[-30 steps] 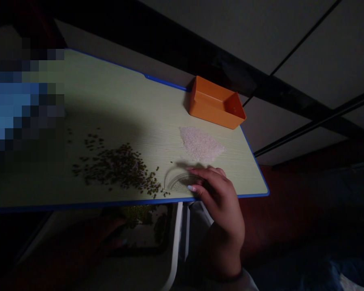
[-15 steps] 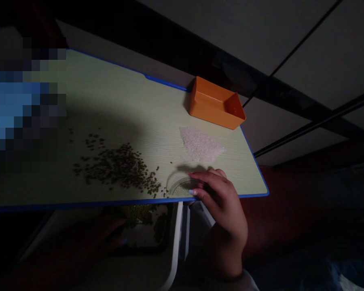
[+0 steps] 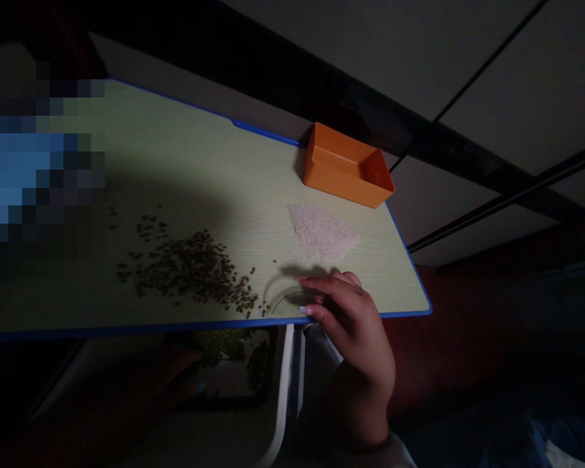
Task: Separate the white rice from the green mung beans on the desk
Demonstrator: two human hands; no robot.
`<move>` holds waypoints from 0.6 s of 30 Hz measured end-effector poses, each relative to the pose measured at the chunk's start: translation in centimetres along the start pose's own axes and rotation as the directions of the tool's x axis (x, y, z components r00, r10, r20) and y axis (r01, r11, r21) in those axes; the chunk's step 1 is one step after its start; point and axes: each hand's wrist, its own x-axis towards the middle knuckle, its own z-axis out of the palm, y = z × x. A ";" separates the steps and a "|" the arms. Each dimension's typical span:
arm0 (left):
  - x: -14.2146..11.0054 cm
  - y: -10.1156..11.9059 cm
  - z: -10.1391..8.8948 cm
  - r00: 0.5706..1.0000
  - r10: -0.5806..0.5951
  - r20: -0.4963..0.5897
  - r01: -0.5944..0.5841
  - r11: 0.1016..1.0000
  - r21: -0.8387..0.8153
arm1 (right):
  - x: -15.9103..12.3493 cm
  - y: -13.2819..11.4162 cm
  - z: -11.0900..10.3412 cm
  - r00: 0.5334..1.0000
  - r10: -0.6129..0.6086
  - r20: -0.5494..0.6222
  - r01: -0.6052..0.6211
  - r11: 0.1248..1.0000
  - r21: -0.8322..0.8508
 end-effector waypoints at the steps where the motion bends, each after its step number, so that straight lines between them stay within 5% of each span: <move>1: 0.0 0.0 0.0 1.000 -0.003 0.013 0.003 1.000 -0.001 | 0.0 0.0 0.1 1.000 0.005 -0.004 -0.005 1.000 -0.015; 10: -0.1 0.1 -0.1 0.995 -0.043 0.087 0.044 0.999 -0.008 | 0.1 0.0 0.5 0.998 0.052 -0.028 -0.054 0.997 -0.052; 18: 0.1 -0.6 0.6 1.000 -0.003 0.012 0.003 1.000 0.002 | 0.1 -0.2 0.4 1.000 0.005 0.005 -0.005 0.999 -0.041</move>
